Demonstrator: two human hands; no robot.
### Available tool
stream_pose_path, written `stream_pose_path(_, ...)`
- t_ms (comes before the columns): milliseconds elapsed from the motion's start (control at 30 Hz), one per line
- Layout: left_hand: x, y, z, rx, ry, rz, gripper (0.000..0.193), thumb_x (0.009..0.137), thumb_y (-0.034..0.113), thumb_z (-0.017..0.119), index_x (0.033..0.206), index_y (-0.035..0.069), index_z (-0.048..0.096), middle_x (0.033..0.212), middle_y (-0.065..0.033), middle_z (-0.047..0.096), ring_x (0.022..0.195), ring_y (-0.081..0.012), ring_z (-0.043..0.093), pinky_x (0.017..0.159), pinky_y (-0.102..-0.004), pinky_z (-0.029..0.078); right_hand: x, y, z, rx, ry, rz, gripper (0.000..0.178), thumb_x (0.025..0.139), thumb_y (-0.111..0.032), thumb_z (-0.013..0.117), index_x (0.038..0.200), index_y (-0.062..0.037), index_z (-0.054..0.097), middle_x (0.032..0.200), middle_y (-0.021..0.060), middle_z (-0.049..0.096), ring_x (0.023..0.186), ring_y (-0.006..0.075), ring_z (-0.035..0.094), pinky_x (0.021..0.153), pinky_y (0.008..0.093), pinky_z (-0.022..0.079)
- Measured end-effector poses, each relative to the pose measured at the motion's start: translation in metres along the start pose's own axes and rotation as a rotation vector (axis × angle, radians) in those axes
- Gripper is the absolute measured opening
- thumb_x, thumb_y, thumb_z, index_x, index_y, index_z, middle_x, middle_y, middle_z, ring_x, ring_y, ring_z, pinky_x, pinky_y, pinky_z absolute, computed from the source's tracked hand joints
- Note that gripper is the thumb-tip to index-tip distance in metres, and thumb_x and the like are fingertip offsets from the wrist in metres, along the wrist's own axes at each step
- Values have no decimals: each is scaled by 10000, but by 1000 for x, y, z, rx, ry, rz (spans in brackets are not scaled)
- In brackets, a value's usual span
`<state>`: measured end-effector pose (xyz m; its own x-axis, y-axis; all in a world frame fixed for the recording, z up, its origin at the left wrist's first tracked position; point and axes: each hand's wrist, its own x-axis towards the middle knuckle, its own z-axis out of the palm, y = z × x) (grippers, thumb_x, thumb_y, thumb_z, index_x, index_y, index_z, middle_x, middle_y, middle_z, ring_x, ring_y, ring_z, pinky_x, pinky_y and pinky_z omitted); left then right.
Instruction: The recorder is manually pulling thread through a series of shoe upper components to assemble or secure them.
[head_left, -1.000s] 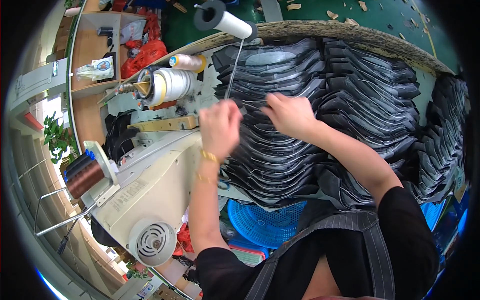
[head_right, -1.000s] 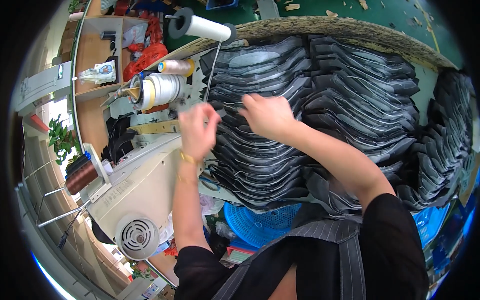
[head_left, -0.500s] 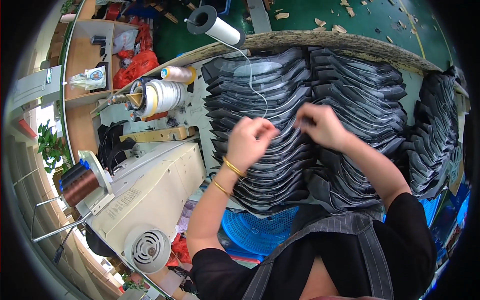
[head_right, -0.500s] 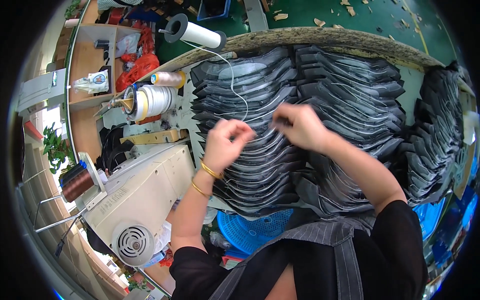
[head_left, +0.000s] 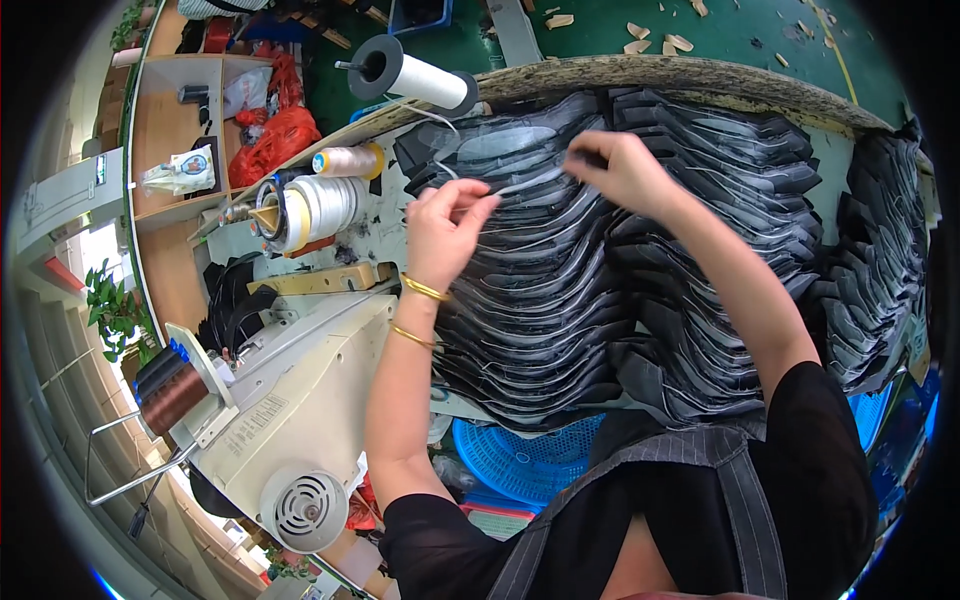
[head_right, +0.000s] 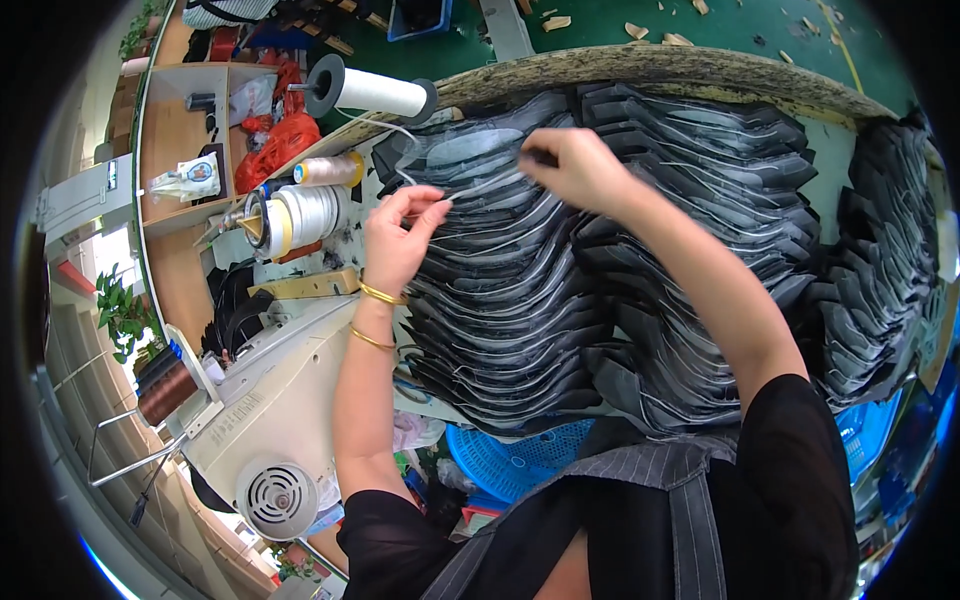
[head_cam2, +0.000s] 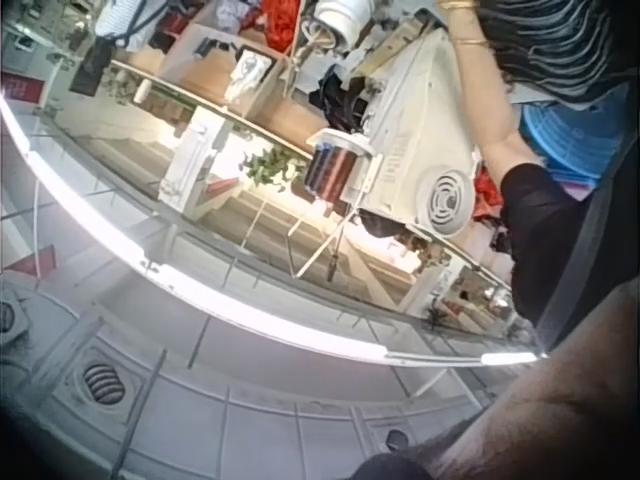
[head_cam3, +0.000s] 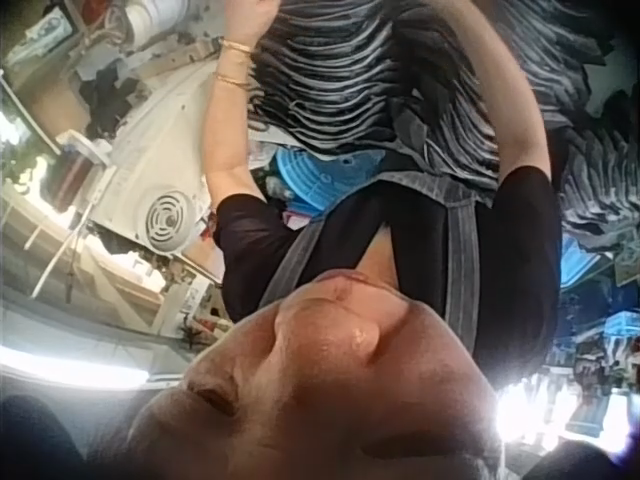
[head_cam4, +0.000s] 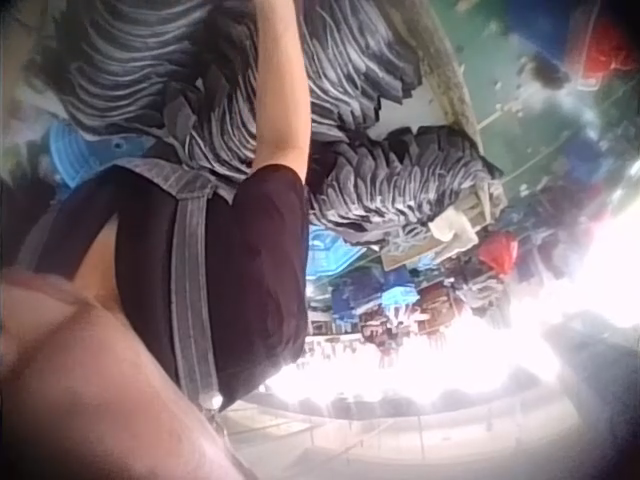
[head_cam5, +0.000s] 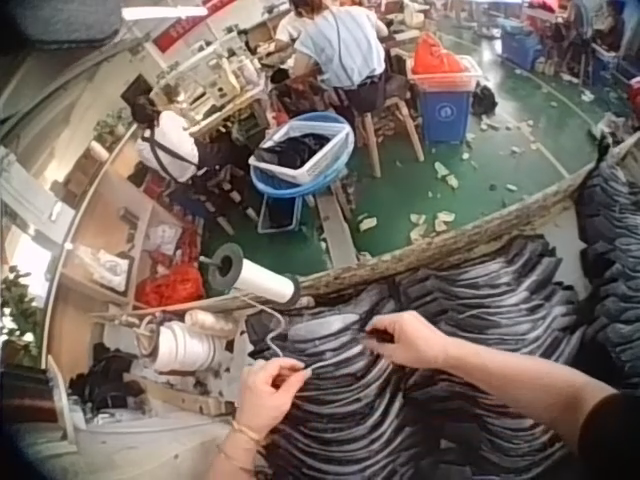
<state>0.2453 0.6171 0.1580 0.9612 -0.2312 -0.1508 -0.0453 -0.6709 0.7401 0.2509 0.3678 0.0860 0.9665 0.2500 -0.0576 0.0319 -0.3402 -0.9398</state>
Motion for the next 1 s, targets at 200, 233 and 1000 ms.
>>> stream_pose_path(200,-12,-35,-7,445,-132,155,148,818,304,703,792,158,704,709,47,651,758,-150,550,830,-342,323,24,48,-16,-307,-223,-7,212,847,-191,628,975,-23,647,922,177,670,893,343,636,791,419,497)
stream_pose_path(233,-13,-39,-7,448,-132,152,148,818,304,703,792,158,704,709,47,651,758,-150,550,830,-342,323,27,49,-17,-310,-361,66,209,848,-191,622,977,-28,645,936,181,668,908,344,630,799,425,493)
stream_pose_path(1000,36,-52,21,701,-81,-197,264,711,382,708,753,122,715,669,-26,676,660,-204,650,703,-335,454,44,63,-9,-350,-261,60,217,768,-140,645,874,49,632,773,177,645,729,297,632,661,381,487)
